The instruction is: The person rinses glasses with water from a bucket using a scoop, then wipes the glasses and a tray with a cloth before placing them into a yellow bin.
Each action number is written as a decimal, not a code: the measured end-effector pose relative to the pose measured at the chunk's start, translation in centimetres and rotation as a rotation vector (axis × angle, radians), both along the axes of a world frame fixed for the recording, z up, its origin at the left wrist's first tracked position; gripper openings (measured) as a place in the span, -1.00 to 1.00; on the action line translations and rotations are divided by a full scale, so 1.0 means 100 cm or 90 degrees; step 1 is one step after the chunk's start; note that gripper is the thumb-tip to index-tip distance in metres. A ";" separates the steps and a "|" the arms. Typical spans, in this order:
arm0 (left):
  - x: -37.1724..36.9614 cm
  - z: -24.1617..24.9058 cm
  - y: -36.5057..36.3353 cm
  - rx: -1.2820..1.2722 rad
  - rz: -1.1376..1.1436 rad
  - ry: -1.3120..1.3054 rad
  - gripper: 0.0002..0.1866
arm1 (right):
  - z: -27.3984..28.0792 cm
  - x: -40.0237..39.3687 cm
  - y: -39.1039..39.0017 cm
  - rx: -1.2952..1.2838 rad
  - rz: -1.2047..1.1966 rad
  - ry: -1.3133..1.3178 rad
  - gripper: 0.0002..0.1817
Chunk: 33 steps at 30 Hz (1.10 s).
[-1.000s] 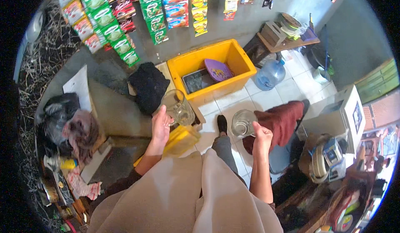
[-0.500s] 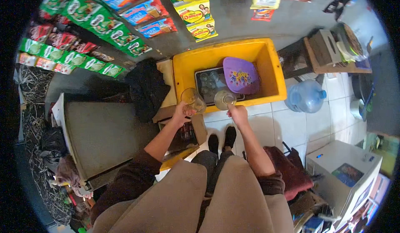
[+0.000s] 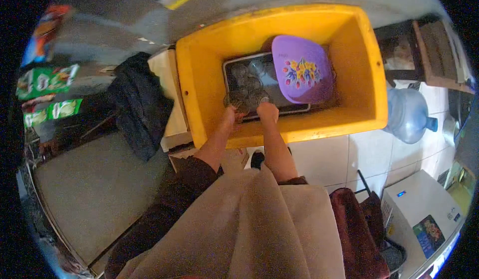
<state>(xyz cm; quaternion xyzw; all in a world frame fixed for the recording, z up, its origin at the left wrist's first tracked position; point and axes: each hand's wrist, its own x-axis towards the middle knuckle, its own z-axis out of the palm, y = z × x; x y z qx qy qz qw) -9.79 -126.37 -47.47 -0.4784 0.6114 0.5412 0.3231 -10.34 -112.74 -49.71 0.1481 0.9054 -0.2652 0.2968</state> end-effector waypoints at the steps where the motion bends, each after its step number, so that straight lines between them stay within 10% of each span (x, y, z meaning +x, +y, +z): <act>1: -0.003 -0.003 0.001 0.034 0.066 0.014 -0.65 | -0.015 -0.004 -0.001 -0.004 -0.007 -0.008 -0.68; 4: -0.017 0.005 0.007 0.044 0.079 -0.067 -0.63 | -0.044 -0.008 -0.007 0.005 0.089 -0.079 -0.69; 6: -0.018 -0.013 0.000 0.019 0.025 -0.164 -0.59 | -0.018 -0.020 -0.012 0.072 -0.168 -0.279 -0.67; 20: 0.018 -0.193 -0.075 0.000 0.089 -0.098 -0.64 | -0.126 -0.036 -0.030 0.108 -0.043 -0.374 -0.52; 25: -0.010 -0.130 -0.024 -0.033 0.133 -0.154 -0.54 | -0.199 -0.016 -0.037 0.155 -0.225 -0.216 -0.49; 28: 0.010 -0.185 -0.047 -0.019 0.172 -0.134 -0.59 | -0.138 -0.035 -0.020 0.058 -0.121 -0.322 -0.55; 31: 0.013 -0.159 -0.031 0.016 0.188 -0.042 -0.63 | -0.212 -0.019 -0.029 0.044 -0.132 -0.277 -0.59; 33: 0.013 -0.159 -0.029 0.035 0.183 -0.003 -0.63 | -0.281 -0.006 -0.037 0.055 0.194 -0.206 -0.58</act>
